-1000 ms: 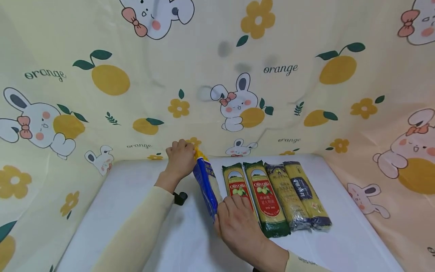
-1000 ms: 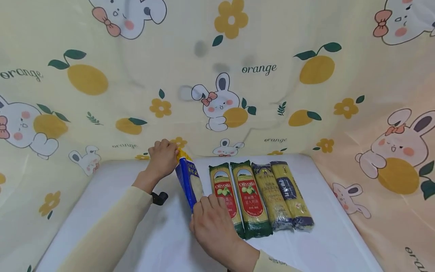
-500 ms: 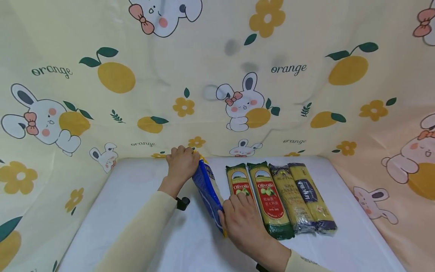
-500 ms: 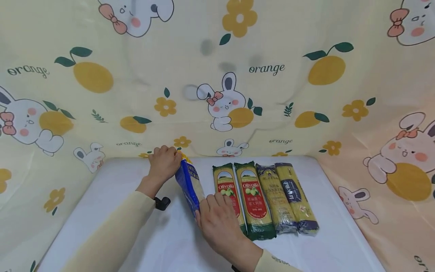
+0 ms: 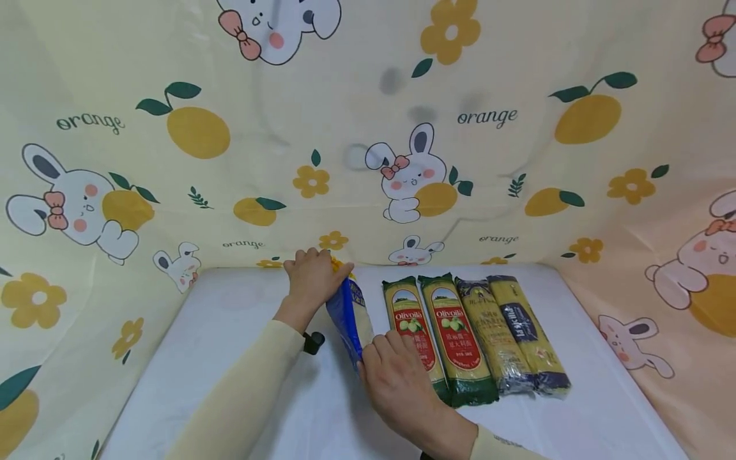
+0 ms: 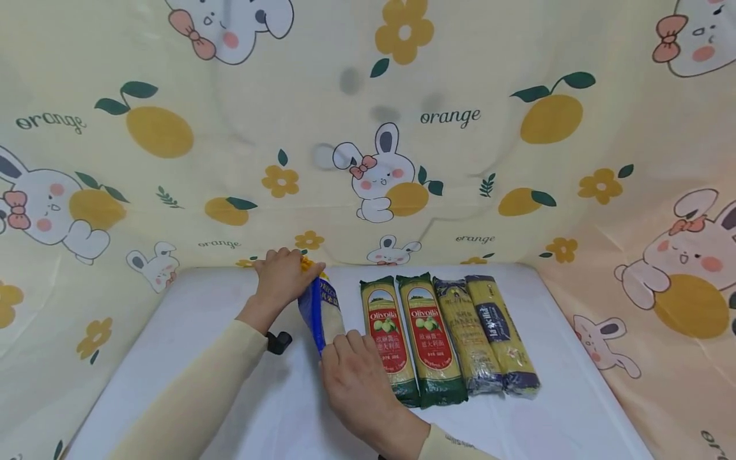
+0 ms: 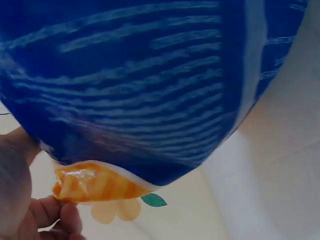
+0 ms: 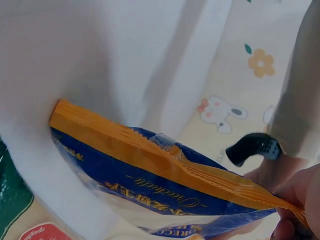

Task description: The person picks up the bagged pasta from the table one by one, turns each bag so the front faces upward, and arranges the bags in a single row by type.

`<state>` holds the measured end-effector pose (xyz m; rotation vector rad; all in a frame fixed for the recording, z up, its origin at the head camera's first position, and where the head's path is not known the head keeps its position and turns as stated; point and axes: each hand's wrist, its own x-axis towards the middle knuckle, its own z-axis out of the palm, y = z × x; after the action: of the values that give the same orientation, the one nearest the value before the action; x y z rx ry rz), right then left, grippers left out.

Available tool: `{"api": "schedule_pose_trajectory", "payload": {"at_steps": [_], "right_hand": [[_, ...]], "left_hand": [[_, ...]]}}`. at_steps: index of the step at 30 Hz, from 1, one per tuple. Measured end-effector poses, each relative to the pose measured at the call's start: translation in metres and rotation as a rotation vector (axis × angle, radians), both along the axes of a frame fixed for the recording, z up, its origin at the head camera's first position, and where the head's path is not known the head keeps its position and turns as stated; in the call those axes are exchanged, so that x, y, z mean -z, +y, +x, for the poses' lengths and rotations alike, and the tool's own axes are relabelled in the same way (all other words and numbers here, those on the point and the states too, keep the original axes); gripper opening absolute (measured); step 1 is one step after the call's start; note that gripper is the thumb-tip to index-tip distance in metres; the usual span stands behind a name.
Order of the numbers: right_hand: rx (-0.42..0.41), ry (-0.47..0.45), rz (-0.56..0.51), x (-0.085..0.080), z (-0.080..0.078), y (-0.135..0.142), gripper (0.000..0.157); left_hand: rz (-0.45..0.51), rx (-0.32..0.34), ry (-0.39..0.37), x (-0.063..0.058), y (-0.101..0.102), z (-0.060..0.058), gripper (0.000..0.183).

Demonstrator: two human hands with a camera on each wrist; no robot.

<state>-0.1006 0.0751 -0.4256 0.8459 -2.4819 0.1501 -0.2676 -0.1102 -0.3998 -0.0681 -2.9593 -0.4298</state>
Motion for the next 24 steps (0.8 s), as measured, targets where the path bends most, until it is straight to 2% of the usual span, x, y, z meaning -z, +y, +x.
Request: {"api": "schedule_pose_trajectory", "payload": {"at_steps": [6,12,18,21,24], "right_hand": [[-0.025,-0.007,0.013,0.001,0.002,-0.012,0.023],[-0.037,-0.003,0.064,0.000,0.003,-0.025,0.023],[-0.047,-0.016,0.108,0.001,0.005,-0.032,0.024],[-0.050,-0.007,0.109,0.002,0.004,-0.034,0.024],[-0.059,-0.001,0.099,0.004,0.004,-0.036,0.023]], "left_hand": [[-0.018,0.019,-0.080,-0.001,-0.010,-0.001,0.039],[-0.059,0.049,-0.116,-0.004,-0.018,0.002,0.031],[-0.097,0.094,-0.109,-0.001,-0.022,0.005,0.028],[-0.124,0.121,-0.073,0.002,-0.026,0.005,0.032],[-0.197,0.170,-0.013,0.006,-0.031,0.004,0.032]]}}
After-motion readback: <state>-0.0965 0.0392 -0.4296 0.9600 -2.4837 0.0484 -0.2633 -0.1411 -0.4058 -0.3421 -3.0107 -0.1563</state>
